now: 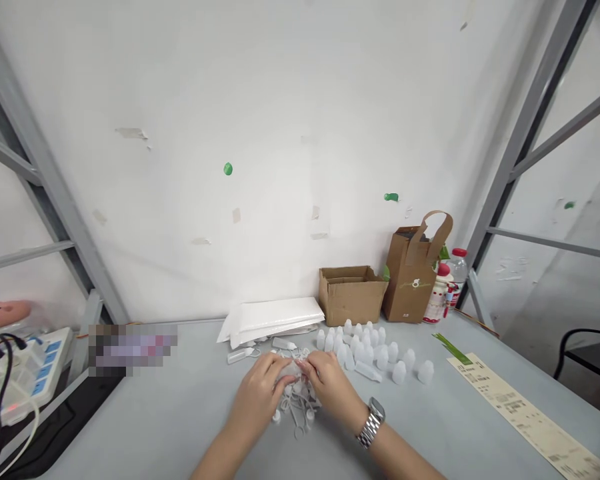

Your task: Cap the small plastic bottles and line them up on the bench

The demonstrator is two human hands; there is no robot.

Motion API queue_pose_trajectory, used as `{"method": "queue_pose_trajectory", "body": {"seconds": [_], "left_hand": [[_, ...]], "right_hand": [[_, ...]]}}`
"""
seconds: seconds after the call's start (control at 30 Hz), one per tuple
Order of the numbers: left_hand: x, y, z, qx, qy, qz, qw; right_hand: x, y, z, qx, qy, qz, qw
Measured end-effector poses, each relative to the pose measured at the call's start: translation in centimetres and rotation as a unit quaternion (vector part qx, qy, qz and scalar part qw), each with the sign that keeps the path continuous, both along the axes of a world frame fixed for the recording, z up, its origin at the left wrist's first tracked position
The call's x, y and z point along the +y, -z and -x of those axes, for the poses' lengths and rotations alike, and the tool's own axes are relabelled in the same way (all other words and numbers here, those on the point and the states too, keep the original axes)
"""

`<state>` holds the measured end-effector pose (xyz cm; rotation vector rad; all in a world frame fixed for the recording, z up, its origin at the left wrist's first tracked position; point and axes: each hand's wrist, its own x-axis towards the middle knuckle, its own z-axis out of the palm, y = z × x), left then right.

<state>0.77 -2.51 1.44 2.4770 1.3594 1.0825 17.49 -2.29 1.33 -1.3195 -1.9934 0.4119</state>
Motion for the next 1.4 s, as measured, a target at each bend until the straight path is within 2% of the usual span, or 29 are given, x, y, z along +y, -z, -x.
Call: {"method": "queue_pose_trajectory", "body": {"seconds": [0.13, 0.27, 0.47, 0.67, 0.83, 1.03, 1.23, 1.4], "left_hand": [[0.0, -0.2, 0.0, -0.011, 0.020, 0.048, 0.999], [0.3, -0.3, 0.1, -0.018, 0.024, 0.102, 0.994], [0.3, -0.1, 0.2, -0.007, 0.017, 0.049, 0.999], [0.4, 0.1, 0.5, 0.008, 0.017, 0.026, 0.999], [0.2, 0.1, 0.3, 0.012, 0.023, 0.019, 0.999], [0.3, 0.3, 0.2, -0.007, 0.014, 0.059, 0.998], [0.2, 0.1, 0.2, -0.018, 0.029, 0.060, 0.998], [0.3, 0.0, 0.0, -0.051, 0.035, 0.134, 0.989]], "right_hand": [[-0.1, 0.1, -0.1, 0.053, -0.017, 0.024, 0.998], [-0.1, -0.3, -0.5, 0.083, -0.056, 0.017, 0.995], [0.0, -0.3, -0.3, 0.072, -0.024, 0.062, 0.995], [0.0, -0.4, -0.1, 0.090, -0.023, 0.071, 0.993], [0.0, -0.3, -0.1, 0.117, -0.035, 0.120, 0.985], [-0.4, -0.7, -0.5, 0.055, -0.035, 0.012, 0.998], [0.0, -0.6, -0.4, 0.056, -0.036, 0.057, 0.996], [0.0, -0.3, -0.2, 0.088, -0.030, 0.051, 0.994]]}}
